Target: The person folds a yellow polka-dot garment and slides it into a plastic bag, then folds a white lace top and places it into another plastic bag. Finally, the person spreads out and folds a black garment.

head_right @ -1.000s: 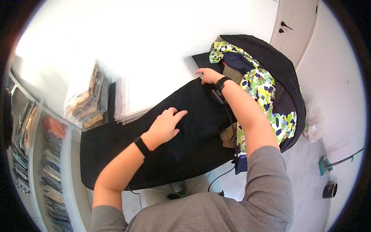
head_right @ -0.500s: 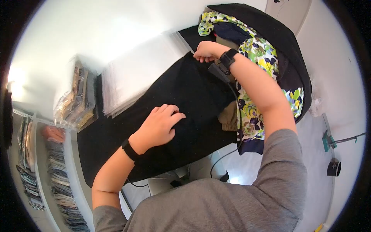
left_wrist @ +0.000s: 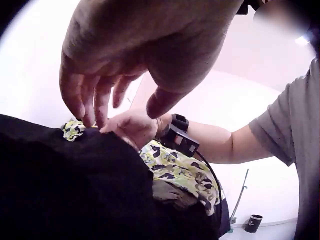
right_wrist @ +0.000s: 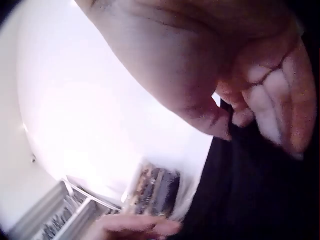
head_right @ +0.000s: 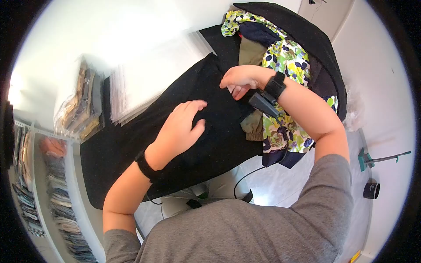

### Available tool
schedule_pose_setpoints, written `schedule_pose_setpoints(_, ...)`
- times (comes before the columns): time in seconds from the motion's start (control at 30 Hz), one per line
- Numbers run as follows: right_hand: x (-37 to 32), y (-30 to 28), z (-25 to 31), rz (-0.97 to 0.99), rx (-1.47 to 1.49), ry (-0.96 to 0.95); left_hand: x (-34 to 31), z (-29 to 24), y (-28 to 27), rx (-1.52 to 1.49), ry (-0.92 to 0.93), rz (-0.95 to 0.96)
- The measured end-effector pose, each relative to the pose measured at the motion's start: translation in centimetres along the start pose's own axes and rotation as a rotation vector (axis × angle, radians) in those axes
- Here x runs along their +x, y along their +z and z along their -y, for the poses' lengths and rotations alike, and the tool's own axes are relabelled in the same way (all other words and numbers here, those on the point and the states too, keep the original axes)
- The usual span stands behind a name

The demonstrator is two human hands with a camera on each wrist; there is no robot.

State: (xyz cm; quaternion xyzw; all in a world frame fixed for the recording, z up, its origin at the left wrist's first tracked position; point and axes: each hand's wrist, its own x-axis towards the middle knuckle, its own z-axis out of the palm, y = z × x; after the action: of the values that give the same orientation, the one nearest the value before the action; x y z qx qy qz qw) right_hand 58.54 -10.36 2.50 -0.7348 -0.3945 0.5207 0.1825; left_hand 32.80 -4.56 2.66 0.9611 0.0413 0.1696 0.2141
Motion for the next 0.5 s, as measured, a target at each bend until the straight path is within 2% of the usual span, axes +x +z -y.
schedule_pose_setpoints(0.03, -0.7, 0.1, 0.4, -0.019, 0.279, -0.027, 0.5, -0.8, 0.3, -0.072, -0.085, -0.082)
schedule_pose_setpoints(0.07, -1.6, 0.6, 1.3, -0.018, 0.344, -0.038, 1.0, -1.5, 0.6, -0.144, -0.169, -0.165)
schedule_pose_setpoints(0.1, -1.8, 1.0, 1.5, -0.019, 0.337, -0.039, 1.6, -1.9, 0.9, -0.144, -0.169, -0.171)
schedule_pose_setpoints(0.17, -2.7, 1.9, 2.4, 0.051, 0.601, -0.130, 2.9, -2.5, 1.4, -0.220, -0.381, -0.142)
schedule_pose_setpoints(0.23, -3.5, 2.6, 2.9, 0.146, 0.669, -0.193, 3.6, -2.7, 2.3, -0.153, -0.372, -0.197)
schedule_pose_setpoints(0.33, -4.3, 2.5, 3.5, 0.231, 0.636, -0.236, 4.2, -2.5, 2.8, -0.234, -0.398, -0.202)
schedule_pose_setpoints(0.4, -4.3, 1.0, 4.0, 0.126, 0.348, -0.287, 4.1, -1.7, 2.8, -0.205, -0.425, -0.175)
schedule_pose_setpoints(0.5, 0.2, -4.6, 2.4, -0.120, -0.127, -0.387, 4.0, -0.9, 2.4, -0.208, -0.447, -0.164)
